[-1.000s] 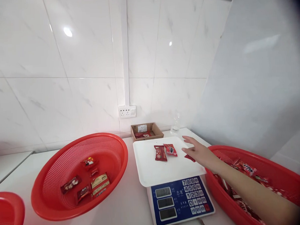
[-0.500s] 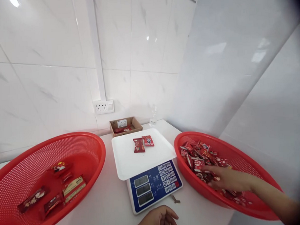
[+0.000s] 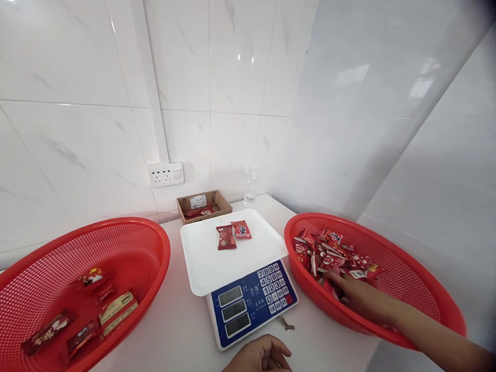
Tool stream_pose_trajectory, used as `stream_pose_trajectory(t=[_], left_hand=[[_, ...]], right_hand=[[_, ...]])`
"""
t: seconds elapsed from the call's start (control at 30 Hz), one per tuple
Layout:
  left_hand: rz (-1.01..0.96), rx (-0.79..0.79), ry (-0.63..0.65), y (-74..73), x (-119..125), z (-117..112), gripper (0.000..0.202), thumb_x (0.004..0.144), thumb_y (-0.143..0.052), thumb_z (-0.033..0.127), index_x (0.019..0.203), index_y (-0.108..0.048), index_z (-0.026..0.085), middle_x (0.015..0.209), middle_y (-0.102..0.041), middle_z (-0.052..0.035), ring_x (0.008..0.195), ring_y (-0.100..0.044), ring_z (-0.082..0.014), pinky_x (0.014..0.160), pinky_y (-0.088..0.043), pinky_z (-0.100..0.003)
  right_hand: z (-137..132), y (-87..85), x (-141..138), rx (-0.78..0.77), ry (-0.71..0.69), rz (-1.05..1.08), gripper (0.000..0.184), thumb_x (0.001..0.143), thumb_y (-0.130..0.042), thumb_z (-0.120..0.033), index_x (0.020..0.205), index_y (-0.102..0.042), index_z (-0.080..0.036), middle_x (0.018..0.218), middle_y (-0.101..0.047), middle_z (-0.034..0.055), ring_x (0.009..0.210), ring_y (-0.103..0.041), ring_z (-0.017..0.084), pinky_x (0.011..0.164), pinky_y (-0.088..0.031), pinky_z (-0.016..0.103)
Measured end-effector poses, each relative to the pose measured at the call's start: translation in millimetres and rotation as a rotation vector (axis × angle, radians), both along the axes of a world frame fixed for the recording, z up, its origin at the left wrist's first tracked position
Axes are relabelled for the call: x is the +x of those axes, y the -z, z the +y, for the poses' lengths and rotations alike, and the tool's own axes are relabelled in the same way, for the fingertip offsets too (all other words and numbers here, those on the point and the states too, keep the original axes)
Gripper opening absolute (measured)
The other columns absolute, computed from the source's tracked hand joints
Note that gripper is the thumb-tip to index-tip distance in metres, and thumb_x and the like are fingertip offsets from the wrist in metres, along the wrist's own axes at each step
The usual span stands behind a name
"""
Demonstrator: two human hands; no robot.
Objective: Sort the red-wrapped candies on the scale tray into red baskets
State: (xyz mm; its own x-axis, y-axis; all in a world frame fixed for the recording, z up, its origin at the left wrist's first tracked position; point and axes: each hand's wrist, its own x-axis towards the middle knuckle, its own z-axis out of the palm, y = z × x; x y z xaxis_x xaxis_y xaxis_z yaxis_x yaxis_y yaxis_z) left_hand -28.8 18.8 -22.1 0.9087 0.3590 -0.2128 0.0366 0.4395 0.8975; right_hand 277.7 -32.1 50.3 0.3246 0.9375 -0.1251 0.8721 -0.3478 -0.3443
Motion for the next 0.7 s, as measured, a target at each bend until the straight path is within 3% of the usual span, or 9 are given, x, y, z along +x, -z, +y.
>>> stream_pose_trajectory(t=[0.17, 0.37, 0.47, 0.57, 0.63, 0.7], left_hand=[[-0.008, 0.013, 0.002, 1.3, 0, 0, 0.054, 0.058, -0.075, 0.044, 0.097, -0.055, 0.013, 0.084, -0.059, -0.0029, 0.074, -0.055, -0.0115, 0.070, -0.037, -0.027], [-0.004, 0.003, -0.004, 2.7, 0, 1, 0.055, 0.057, -0.075, 0.046, 0.096, -0.054, 0.014, 0.083, -0.058, -0.0023, 0.074, -0.056, -0.0114, 0.071, -0.038, -0.027], [0.001, 0.004, -0.004, 1.6, 1, 1, 0.055, 0.057, -0.075, 0.047, 0.096, -0.054, 0.014, 0.084, -0.058, -0.0027, 0.074, -0.056, -0.0113, 0.070, -0.037, -0.027], [0.007, 0.001, -0.009, 0.8, 1, 1, 0.057, 0.055, -0.075, 0.048, 0.095, -0.054, 0.014, 0.083, -0.058, -0.0027, 0.073, -0.056, -0.0118, 0.070, -0.037, -0.027], [0.007, 0.001, -0.008, 1.1, 2, 1, 0.059, 0.054, -0.076, 0.049, 0.095, -0.054, 0.014, 0.083, -0.057, -0.0027, 0.073, -0.055, -0.0118, 0.070, -0.037, -0.028], [0.006, 0.005, 0.002, 2.3, 2, 1, 0.058, 0.054, -0.075, 0.050, 0.095, -0.053, 0.014, 0.084, -0.057, -0.0025, 0.074, -0.055, -0.0119, 0.070, -0.037, -0.028]], right_hand=[[4, -11.2, 0, -0.094, -0.044, -0.043, 0.036, 0.065, -0.048, -0.018, 0.098, -0.059, -0.026, 0.089, -0.067, 0.0037, 0.080, -0.062, 0.024, 0.065, -0.043, 0.030], [5, -20.0, 8, 0.075, 0.106, -0.117, 0.017, 0.074, -0.047, -0.033, 0.085, -0.057, -0.025, 0.096, -0.064, 0.0031, 0.082, -0.061, 0.023, 0.068, -0.044, 0.032], [5, -19.3, 22, 0.191, 0.187, -0.133, 0.025, 0.075, -0.046, -0.042, 0.085, -0.058, -0.022, 0.095, -0.062, 0.0076, 0.086, -0.060, 0.026, 0.075, -0.046, 0.036], [7, -16.8, 33, 0.325, 0.236, -0.175, 0.033, 0.075, -0.045, -0.039, 0.095, -0.059, -0.018, 0.104, -0.060, 0.0134, 0.101, -0.056, 0.029, 0.091, -0.041, 0.041], [7, -17.9, 32, 0.385, 0.229, -0.196, 0.037, 0.075, -0.045, -0.039, 0.101, -0.058, -0.017, 0.112, -0.058, 0.0137, 0.111, -0.050, 0.029, 0.100, -0.033, 0.043], [7, -22.8, 22, 0.347, 0.168, -0.072, 0.038, 0.076, -0.047, -0.043, 0.103, -0.059, -0.019, 0.115, -0.058, 0.0105, 0.112, -0.050, 0.028, 0.101, -0.034, 0.043]])
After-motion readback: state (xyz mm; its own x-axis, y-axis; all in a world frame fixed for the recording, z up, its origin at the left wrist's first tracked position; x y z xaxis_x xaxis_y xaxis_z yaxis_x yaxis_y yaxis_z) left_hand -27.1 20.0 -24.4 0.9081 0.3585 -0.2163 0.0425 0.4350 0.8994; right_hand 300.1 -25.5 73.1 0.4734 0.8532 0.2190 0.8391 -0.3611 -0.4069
